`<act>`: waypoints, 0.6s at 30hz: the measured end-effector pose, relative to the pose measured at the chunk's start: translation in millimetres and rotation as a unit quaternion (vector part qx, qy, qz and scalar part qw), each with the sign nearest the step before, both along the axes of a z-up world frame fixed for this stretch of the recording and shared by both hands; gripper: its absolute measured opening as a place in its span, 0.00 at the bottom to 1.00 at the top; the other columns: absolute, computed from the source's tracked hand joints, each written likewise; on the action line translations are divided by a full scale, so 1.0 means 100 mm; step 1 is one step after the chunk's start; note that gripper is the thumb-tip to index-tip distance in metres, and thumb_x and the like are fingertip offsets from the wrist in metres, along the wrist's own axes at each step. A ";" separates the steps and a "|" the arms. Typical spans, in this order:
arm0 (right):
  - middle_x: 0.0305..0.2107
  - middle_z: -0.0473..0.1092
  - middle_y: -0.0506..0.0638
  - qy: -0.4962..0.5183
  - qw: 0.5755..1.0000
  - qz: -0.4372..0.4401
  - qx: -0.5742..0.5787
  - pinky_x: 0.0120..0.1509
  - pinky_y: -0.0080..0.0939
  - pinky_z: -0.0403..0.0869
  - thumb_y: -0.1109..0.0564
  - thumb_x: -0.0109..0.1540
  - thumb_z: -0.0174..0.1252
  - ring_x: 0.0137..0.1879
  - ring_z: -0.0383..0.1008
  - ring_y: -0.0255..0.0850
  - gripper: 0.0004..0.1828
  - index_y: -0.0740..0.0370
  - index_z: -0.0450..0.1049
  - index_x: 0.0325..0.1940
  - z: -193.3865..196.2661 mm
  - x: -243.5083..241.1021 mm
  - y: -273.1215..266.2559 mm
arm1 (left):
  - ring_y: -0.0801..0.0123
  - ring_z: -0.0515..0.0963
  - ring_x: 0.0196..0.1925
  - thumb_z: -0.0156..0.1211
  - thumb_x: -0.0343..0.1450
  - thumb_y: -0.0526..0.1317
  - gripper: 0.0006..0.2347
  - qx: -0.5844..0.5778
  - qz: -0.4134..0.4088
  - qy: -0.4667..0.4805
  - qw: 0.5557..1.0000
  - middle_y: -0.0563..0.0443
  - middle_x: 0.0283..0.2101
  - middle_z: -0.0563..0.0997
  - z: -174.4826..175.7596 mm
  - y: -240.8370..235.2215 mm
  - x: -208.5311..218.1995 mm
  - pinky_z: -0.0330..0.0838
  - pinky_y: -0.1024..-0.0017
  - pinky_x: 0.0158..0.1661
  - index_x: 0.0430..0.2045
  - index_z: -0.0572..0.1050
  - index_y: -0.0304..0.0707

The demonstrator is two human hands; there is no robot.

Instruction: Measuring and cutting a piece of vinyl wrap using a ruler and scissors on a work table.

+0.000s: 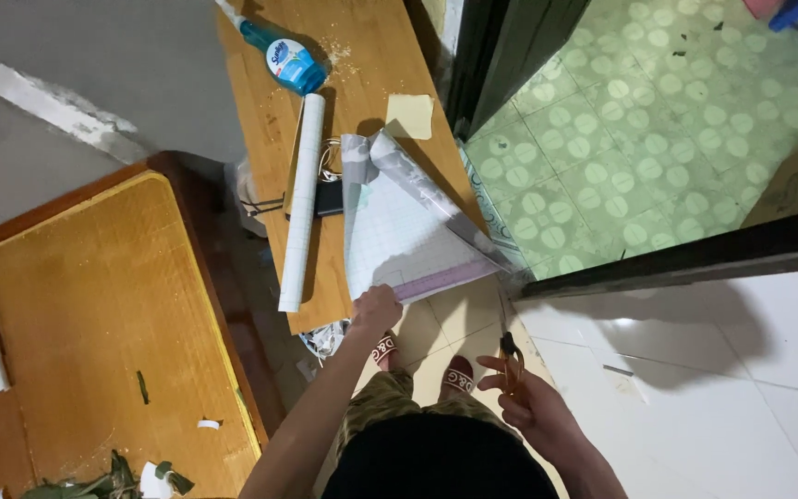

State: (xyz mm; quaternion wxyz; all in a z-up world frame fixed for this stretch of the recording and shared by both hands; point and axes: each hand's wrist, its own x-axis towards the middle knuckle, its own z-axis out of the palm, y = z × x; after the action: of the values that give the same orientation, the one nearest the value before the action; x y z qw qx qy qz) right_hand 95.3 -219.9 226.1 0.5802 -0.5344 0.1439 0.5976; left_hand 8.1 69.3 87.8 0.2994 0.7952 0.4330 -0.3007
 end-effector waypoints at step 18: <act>0.34 0.82 0.61 -0.240 0.946 0.117 -0.185 0.28 0.33 0.50 0.50 0.65 0.49 0.24 0.48 0.35 0.20 0.62 0.80 0.51 -0.29 0.01 0.38 | 0.53 0.83 0.47 0.49 0.74 0.37 0.11 -0.008 0.047 0.021 0.999 0.46 0.44 0.82 -0.31 -0.04 0.02 0.78 0.59 0.45 0.46 0.76 0.37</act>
State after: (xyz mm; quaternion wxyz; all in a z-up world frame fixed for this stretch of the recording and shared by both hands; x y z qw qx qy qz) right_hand 96.5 -182.0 197.0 0.4145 -0.7730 0.0449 0.4782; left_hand 10.1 65.3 57.2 0.3099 0.7652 0.4737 -0.3066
